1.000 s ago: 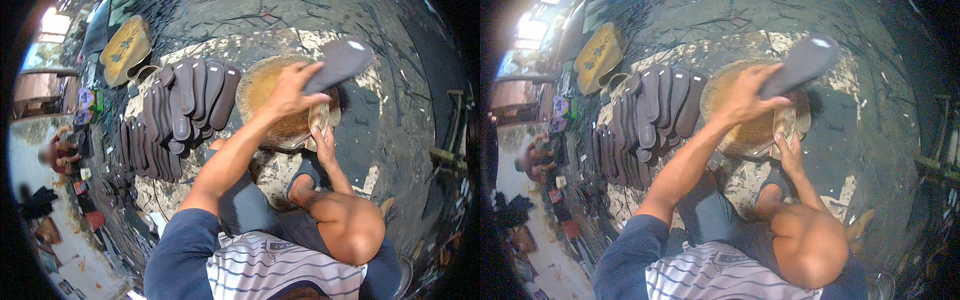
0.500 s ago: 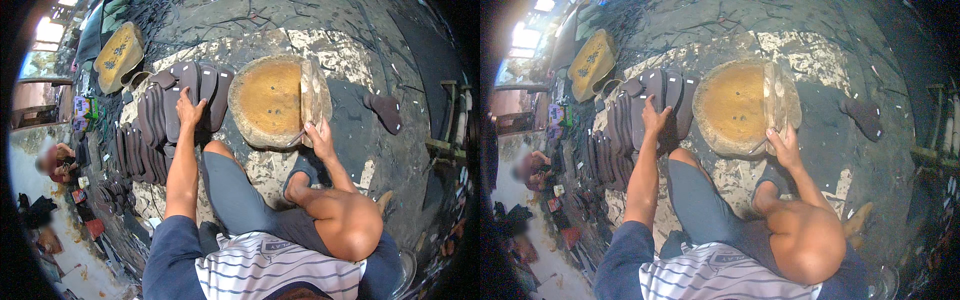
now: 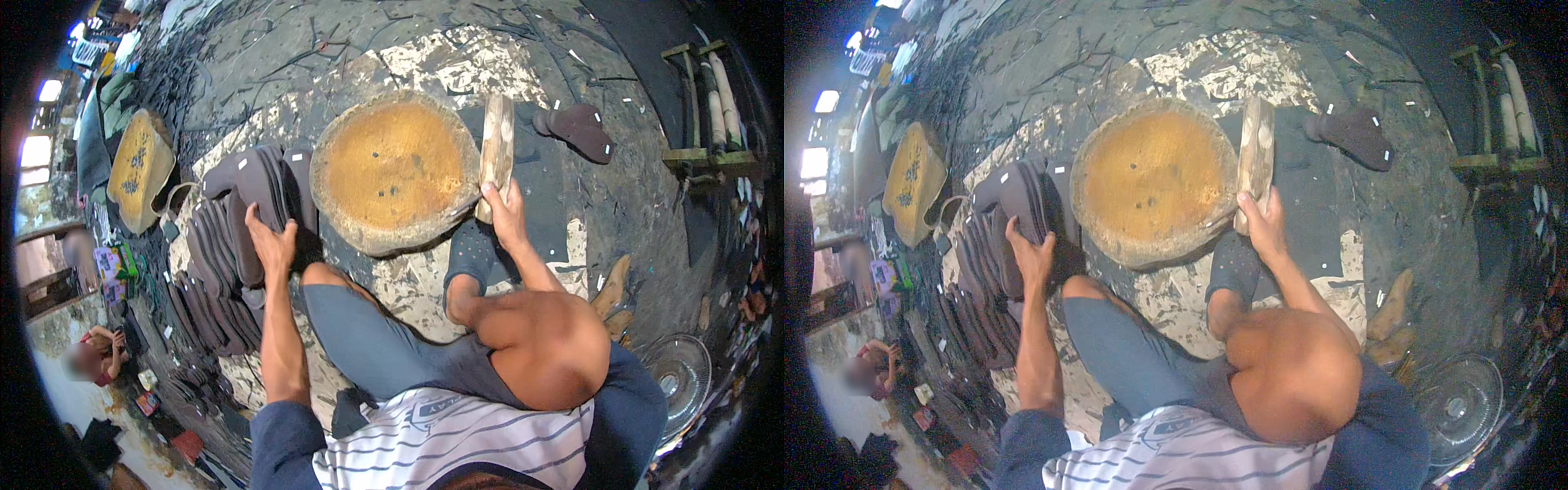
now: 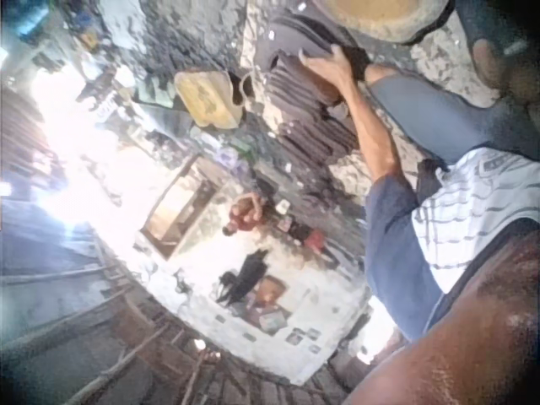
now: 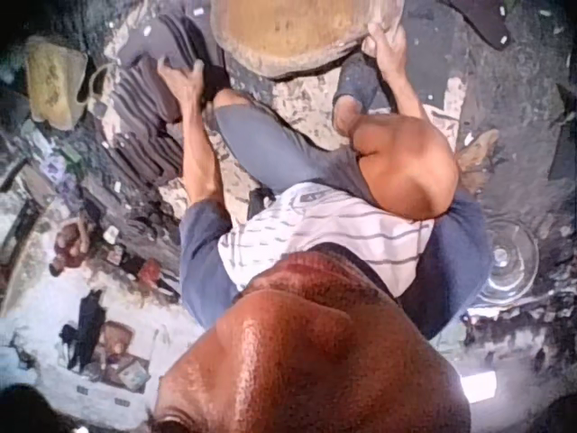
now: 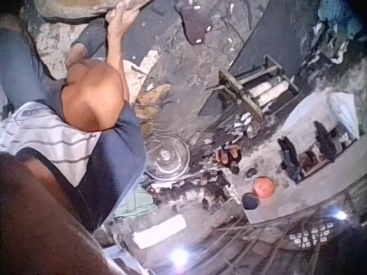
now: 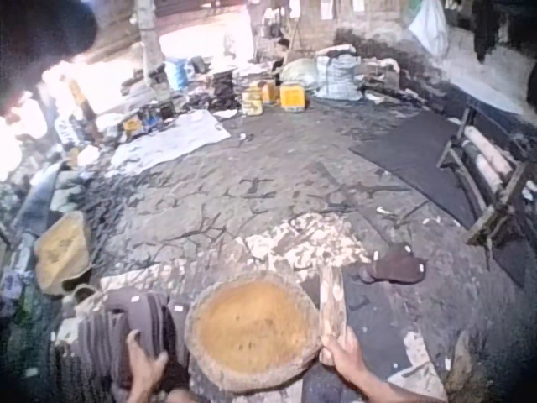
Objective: The person uses a small pointed tool to poke holes in the sole of a white slipper, then uses a wooden mallet to hammer the sole of several dark-colored slippers on a wooden block. The person handles slippers one at a time and places them aside after each step.
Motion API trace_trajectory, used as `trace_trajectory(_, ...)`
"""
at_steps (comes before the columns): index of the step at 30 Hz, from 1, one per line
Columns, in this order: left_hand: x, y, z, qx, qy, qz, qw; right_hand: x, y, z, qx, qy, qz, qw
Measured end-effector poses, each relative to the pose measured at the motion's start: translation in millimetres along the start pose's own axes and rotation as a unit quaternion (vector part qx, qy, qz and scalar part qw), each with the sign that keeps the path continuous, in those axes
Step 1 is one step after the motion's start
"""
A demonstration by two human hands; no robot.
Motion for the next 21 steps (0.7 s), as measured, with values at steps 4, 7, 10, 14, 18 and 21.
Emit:
trace_trajectory(4,46.2,-58.8,-26.7,0.148,0.057,0.018,0.987,7.5,-11.5,-19.5,-0.046,-0.036,0.003,0.998)
trace_trajectory(7,41.8,-73.4,-36.2,0.277,0.158,0.024,0.947,0.5,-10.9,-21.9,-0.057,-0.008,-0.032,0.998)
trace_trajectory(10,17.7,-77.8,-19.8,0.244,0.119,0.010,0.962,-20.9,-24.0,-6.0,0.005,0.020,-0.028,0.999)
trace_trajectory(14,-20.2,-81.2,-55.1,0.245,0.087,0.027,0.965,-83.0,-23.0,-14.5,0.018,0.033,-0.008,0.999)
trace_trajectory(18,-57.3,-60.8,-106.4,0.030,-0.210,0.019,0.977,-82.2,-12.5,-11.1,-0.018,0.020,-0.060,0.998)
trace_trajectory(21,-97.0,-72.2,-138.6,-0.039,-0.233,0.178,0.955,-73.8,-7.1,3.0,0.005,0.047,-0.068,0.997)
Point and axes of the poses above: each hand's wrist, its own x-axis away from the middle knuckle, its own y-axis out of the back of the hand, z = x × y, the point moved 4 cm from there along -x, towards the middle knuckle
